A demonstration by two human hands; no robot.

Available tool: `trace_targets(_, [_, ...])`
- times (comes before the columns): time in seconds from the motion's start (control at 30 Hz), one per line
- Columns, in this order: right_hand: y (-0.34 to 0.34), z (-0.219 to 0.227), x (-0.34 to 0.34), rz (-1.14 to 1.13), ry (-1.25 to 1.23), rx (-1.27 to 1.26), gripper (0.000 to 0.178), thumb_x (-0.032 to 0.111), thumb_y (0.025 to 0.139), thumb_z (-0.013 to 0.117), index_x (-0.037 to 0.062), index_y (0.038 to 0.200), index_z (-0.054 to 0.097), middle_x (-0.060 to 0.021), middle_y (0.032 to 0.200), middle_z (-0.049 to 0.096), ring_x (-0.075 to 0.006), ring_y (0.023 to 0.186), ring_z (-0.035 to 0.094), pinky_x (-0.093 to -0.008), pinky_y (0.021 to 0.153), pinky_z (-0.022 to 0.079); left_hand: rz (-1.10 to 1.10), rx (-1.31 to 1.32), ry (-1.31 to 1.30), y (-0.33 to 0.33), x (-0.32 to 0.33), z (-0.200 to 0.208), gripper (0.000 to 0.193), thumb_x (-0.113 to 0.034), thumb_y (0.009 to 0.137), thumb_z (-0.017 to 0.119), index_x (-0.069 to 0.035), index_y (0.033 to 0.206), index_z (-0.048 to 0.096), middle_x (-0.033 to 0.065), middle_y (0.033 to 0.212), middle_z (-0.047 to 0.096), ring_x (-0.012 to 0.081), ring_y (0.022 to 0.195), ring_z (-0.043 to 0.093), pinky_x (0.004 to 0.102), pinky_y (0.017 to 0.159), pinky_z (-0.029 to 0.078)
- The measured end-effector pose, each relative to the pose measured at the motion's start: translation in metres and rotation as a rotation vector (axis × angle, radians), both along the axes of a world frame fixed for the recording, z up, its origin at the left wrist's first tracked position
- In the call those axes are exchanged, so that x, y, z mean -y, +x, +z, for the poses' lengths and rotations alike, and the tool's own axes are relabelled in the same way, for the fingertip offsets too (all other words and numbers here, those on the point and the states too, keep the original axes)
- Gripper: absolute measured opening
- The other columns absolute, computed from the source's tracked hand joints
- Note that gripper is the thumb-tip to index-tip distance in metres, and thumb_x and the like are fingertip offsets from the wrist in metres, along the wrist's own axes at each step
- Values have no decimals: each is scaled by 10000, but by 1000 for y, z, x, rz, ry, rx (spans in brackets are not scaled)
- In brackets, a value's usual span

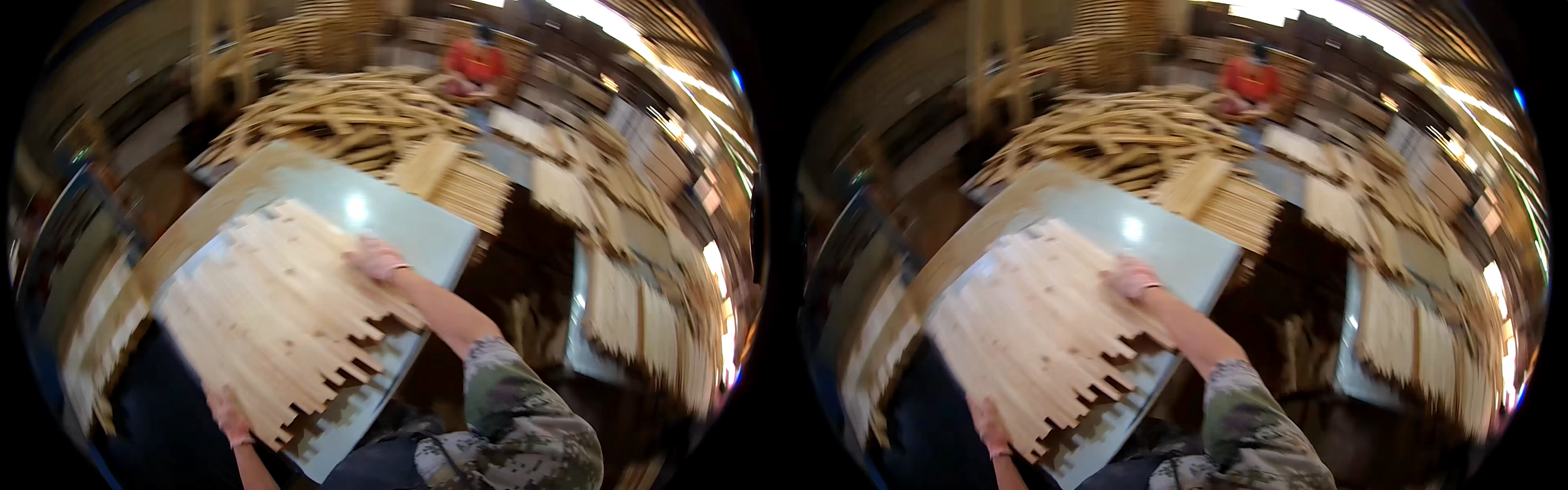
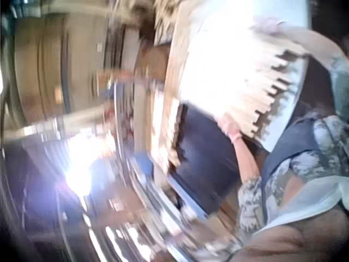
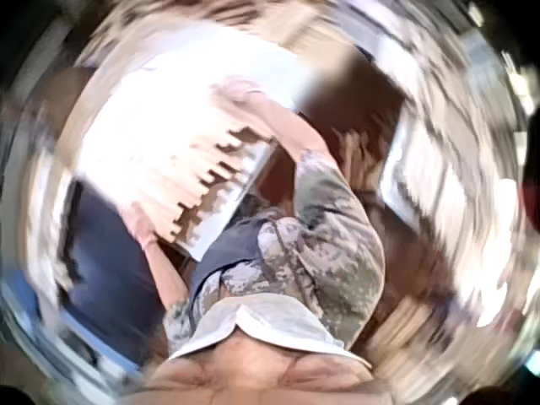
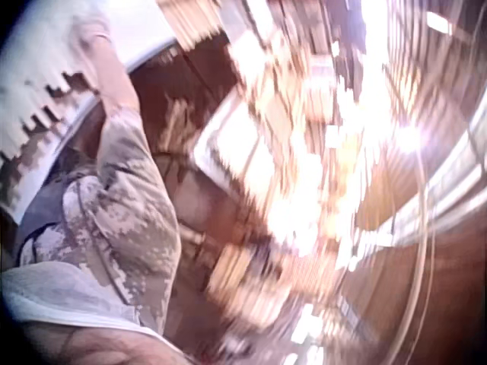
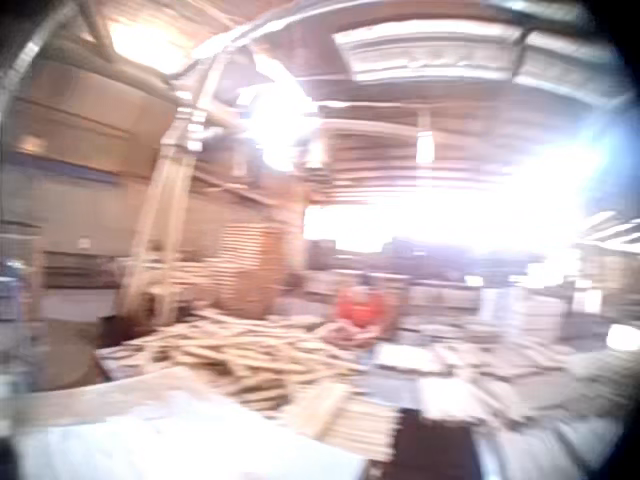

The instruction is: The person picks up stacks of light-colored wooden planks from a table and places them onto a moving conveyor belt. The person repeatedly gathers planks, aligns them, and transfers them to the belt in a continuous loop.

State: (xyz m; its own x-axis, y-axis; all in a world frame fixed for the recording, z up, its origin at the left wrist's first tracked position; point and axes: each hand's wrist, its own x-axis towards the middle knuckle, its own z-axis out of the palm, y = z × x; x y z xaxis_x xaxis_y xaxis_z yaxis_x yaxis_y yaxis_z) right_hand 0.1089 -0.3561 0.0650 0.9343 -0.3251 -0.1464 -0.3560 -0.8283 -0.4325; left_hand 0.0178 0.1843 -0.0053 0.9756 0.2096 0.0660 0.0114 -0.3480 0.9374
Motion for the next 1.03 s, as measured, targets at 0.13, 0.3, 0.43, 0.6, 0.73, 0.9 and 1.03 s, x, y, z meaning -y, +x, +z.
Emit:
trace_targets(0.13, [-80, 48, -30, -154, -44, 70, 857, 540, 1005, 641, 70, 1672, 378, -222, 1596, 537, -373, 1482, 505, -458, 1234, 407, -58, 4, -223, 23, -30, -41, 685, -211, 1108, 576, 25, 1693, 309, 191, 1732, 360, 303, 1543, 402, 376, 1282, 290])
trace_targets(0.3, [-212, 28, -32, -393, 87, 436, 796, 453, 996, 670, 42, 1637, 435, -219, 1543, 579, -389, 1425, 550, -450, 1202, 432, -159, 151, -231, 15, -34, -22, 719, -220, 1116, 568, -15, 1724, 245, 189, 1762, 303, 314, 1558, 395, 406, 1290, 304])
trace_targets(0.43, [-344, 0, -49, -634, 181, 635, 695, 336, 1001, 695, 5, 1580, 500, -225, 1424, 650, -352, 1345, 628, -413, 1128, 506, -109, 196, -235, -33, 24, 91, 776, -376, 1089, 609, -38, 1711, 291, 201, 1738, 335, 364, 1557, 403, 485, 1283, 338])
trace_targets(0.6, [-495, -104, -88, -892, 482, 208, 415, 283, 1027, 664, 9, 1339, 658, -203, 1228, 748, -316, 1196, 715, -425, 988, 546, -533, 377, -280, -83, 71, 119, 665, -364, 1124, 586, 112, 1570, 458, 281, 1507, 611, 391, 1432, 567, 479, 1261, 396])
trace_targets(0.73, [-637, -203, -166, -839, 415, -16, 403, 372, 1015, 621, -14, 1115, 683, -237, 1142, 751, -430, 1126, 700, -468, 944, 534, -1092, -82, -565, -135, 151, 62, 693, -431, 1039, 667, 40, 1535, 558, 209, 1505, 630, 342, 1425, 569, 491, 1233, 409])
trace_targets(0.9, [-757, -321, -257, -1237, 852, -589, 574, 457, 931, 653, 53, 1325, 763, -294, 1424, 667, -423, 1337, 647, -466, 1111, 519, -1485, -724, -53, -207, 218, 44, 570, -86, 982, 719, 19, 1527, 585, 163, 1394, 718, 250, 1315, 658, 369, 1154, 487])
trace_targets(1.03, [-821, -401, -284, -1435, 1003, -435, 652, 499, 902, 723, 85, 1406, 734, -242, 1440, 691, -369, 1396, 630, -443, 1155, 492, -1641, -783, 172, -245, 278, -6, 586, -134, 1013, 736, 17, 1550, 559, 169, 1420, 703, 245, 1321, 654, 374, 1156, 485])
